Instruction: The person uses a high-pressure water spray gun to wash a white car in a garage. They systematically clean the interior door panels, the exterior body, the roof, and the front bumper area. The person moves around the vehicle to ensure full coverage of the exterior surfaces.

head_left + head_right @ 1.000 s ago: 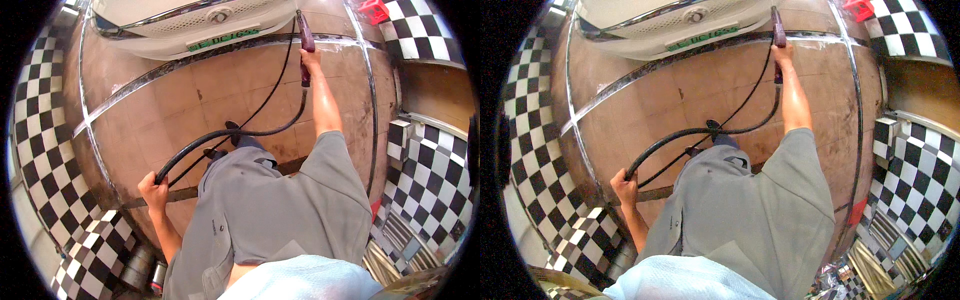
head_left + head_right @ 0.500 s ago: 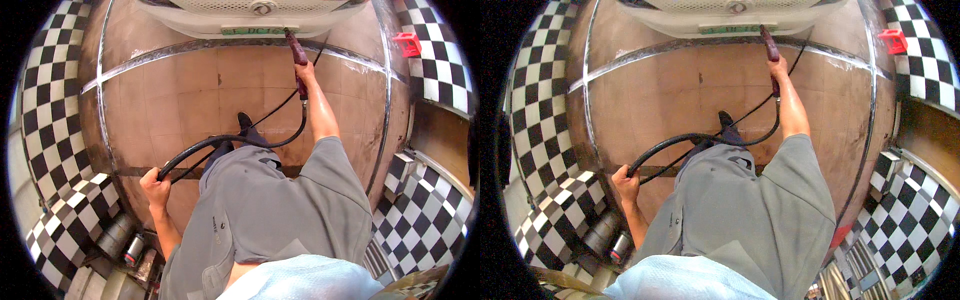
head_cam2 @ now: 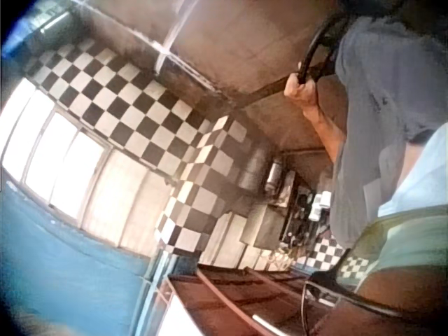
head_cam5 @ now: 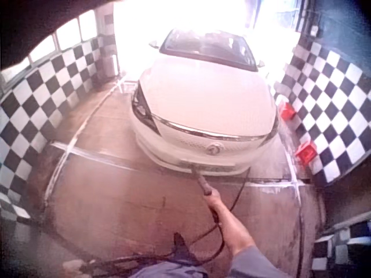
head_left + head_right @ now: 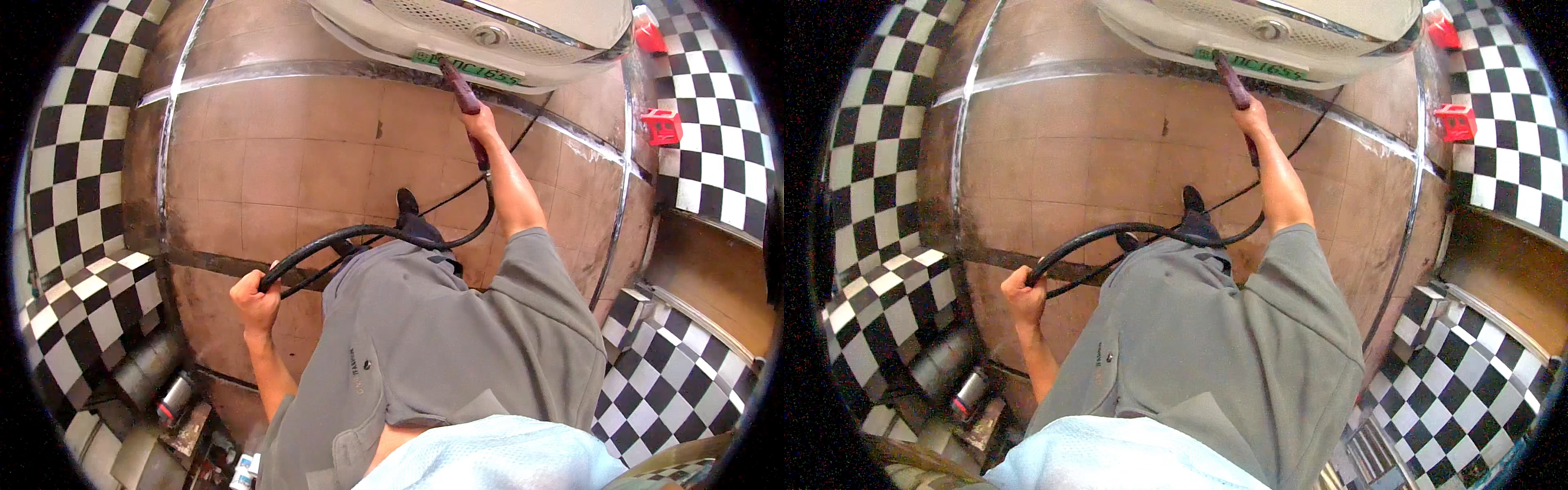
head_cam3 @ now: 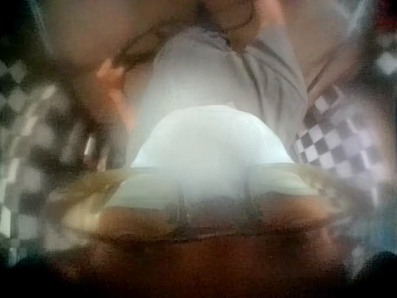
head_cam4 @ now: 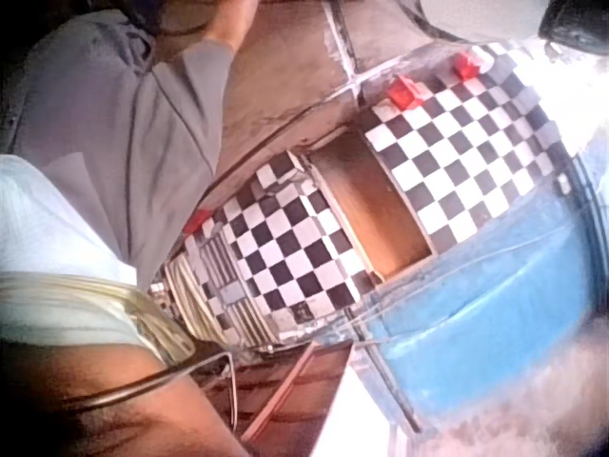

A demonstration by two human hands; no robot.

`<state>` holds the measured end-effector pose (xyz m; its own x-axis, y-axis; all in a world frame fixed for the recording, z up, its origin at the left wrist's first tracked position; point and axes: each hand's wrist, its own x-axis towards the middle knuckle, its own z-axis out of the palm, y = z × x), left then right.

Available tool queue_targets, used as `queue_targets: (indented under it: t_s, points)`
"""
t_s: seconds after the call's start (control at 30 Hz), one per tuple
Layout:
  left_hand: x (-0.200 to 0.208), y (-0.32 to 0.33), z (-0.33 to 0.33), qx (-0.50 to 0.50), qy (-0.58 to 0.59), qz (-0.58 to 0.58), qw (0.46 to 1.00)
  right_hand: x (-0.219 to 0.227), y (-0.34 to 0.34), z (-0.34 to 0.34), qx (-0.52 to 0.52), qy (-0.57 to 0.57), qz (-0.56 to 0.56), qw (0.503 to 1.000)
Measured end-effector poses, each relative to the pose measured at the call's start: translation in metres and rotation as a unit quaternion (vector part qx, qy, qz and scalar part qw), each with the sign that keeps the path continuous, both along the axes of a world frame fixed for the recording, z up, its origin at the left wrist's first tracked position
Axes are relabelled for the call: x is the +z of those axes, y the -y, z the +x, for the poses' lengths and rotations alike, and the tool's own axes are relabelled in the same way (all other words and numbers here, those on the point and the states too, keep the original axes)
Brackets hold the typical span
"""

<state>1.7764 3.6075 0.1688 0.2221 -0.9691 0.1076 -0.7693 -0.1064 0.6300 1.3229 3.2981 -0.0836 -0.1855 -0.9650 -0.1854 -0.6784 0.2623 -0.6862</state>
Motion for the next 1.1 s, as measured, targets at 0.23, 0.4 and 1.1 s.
queue_targets:
  t_s: [0.23,0.4,1.1]
  points:
    - [-0.017,-0.051,0.09,0.03,-0.005,-0.018,0.999,0.083,-0.017,0.102,0.073,0.016,-0.122,0.99]
    - [-0.028,-0.068,0.134,0.014,-0.05,-0.02,0.998,0.111,-0.043,0.139,0.089,-0.026,-0.079,0.993]
    - [-0.032,-0.006,0.1,-0.118,-0.014,0.017,0.993,0.067,-0.191,-0.005,-0.141,-0.09,-0.019,0.986]
